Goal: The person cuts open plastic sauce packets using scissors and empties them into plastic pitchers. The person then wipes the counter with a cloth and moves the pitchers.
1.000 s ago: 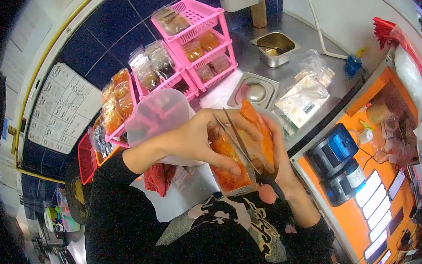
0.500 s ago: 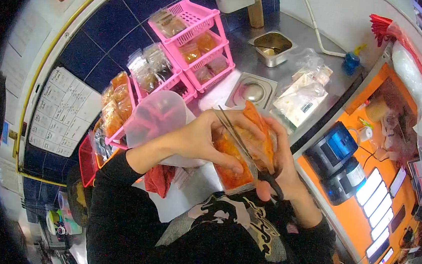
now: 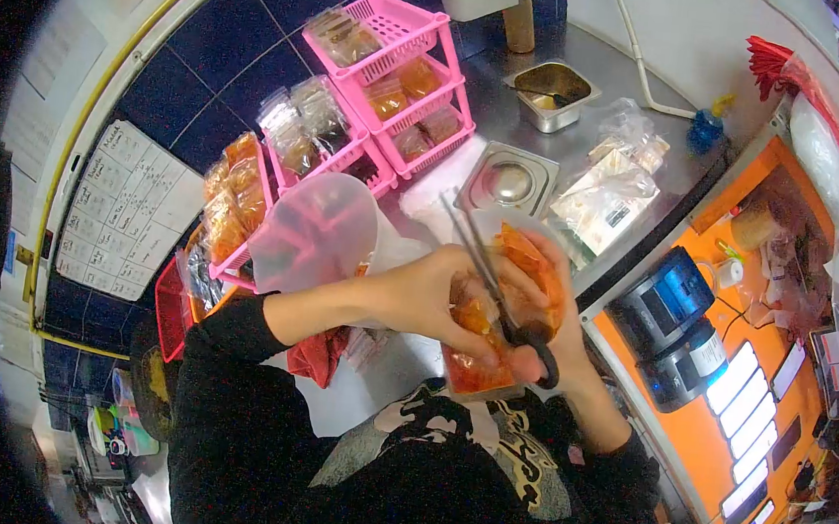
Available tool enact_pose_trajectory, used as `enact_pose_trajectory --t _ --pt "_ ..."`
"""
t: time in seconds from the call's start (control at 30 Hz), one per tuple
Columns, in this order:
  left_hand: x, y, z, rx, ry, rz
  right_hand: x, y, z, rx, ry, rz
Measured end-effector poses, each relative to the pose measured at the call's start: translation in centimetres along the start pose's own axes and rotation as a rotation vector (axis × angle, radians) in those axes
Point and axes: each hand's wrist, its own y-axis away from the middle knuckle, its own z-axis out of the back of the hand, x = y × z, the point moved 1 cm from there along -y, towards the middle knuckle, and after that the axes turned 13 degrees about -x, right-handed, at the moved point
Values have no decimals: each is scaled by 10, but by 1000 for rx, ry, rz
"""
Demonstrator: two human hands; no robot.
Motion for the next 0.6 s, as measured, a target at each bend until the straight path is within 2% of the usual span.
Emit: enact_pose_trajectory --t 0.1,0.13,0.2,0.27,0.3,0.33,0.37,0.43,0.47,0.53,0.6 --pt "-7 -7 4 -66 57 -19 9 1 0 -130 -10 105" --pt "-3 -11 9 -69 59 -18 22 8 2 -50 -14 -33" --pt "13 -22 21 -217 -176 -108 27 6 15 -60 3 -12" --pt "24 -25 24 -279 -265 -142 31 9 25 -88 -12 47" --pt "31 -25 25 -334 -356 -172 34 9 29 -168 -2 68" --pt "42 -22 24 -265 -417 -2 35 9 34 -160 -54 100" --pt "49 -15 23 -271 -412 -2 34 9 38 -170 -59 118" --pt "48 1 23 61 -627 -45 32 8 47 -189 -70 152" --pt "45 8 30 55 -621 -40 27 7 53 -115 -110 211" --pt "1 22 51 97 -687 8 25 10 56 -175 -5 193" --pt "-26 33 86 16 -422 275 25 11 56 -263 154 175"
